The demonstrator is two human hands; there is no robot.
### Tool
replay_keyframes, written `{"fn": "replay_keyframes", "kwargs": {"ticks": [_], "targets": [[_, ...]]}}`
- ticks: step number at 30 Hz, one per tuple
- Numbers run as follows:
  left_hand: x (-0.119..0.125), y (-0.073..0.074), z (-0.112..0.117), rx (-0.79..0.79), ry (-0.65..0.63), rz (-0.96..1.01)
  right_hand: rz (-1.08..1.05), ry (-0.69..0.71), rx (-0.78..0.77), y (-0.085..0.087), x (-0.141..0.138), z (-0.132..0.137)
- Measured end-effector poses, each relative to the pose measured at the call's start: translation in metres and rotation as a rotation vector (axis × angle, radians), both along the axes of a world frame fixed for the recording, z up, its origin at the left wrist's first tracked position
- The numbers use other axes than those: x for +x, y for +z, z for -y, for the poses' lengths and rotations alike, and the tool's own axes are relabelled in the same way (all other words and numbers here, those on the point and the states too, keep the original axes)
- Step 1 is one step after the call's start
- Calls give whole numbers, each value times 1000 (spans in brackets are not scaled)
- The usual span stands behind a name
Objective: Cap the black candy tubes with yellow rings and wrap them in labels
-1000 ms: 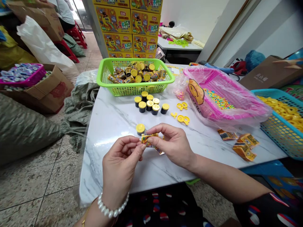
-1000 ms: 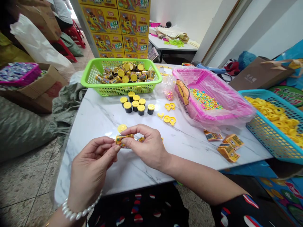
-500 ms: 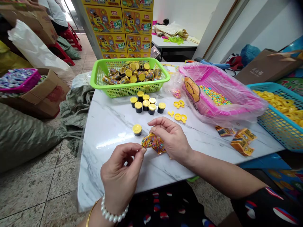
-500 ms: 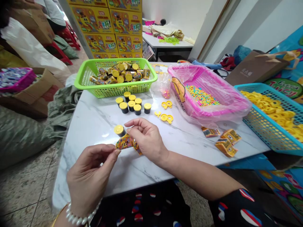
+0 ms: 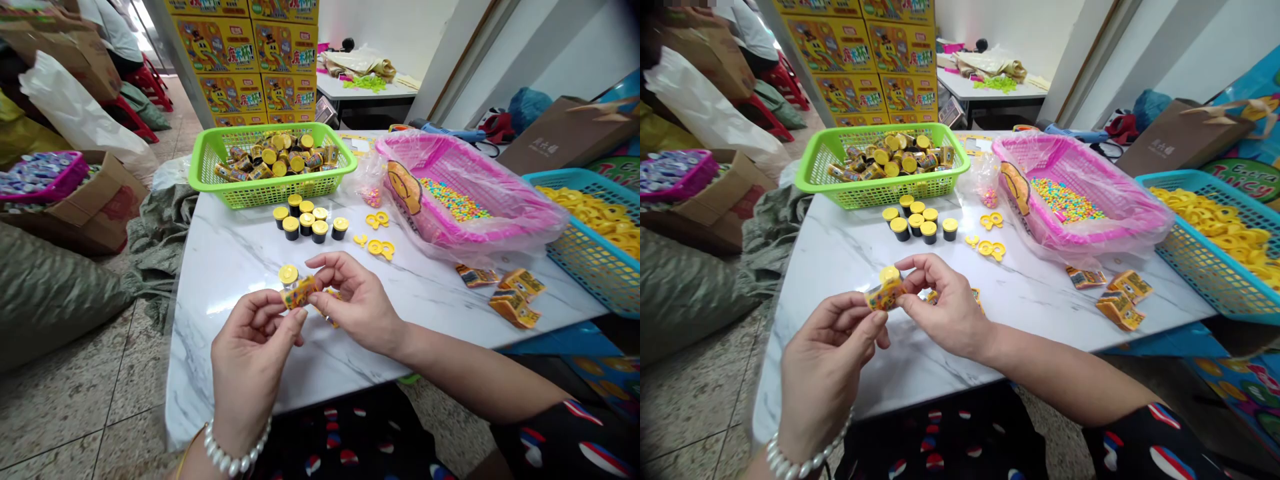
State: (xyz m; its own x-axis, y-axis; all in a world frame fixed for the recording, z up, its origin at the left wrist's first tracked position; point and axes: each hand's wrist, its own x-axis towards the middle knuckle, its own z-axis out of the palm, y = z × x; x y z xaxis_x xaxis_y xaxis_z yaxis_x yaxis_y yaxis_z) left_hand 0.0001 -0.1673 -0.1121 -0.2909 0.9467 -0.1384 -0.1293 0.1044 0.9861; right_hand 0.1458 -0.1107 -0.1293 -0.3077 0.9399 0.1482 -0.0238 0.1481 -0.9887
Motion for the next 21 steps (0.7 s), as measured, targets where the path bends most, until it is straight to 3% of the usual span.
{"fn": "replay_keyframes", "kwargs": {"ticks": [4,8,13,17,21], "targets": [[-7,-5,-2,-33,-29,42,50,-66,155,0,0,6],[-10,-4,-2,-68,-56,68,149,27,223,0,1,9],[-26,1,-8,-233,-72,378,248,58,198,7,7,-5],[-44,4,-20,-271,-29,432,472,73,452,15,5,-29],[-53,10,-34,-272,-58,497,637,201,602,8,-8,-47]]}}
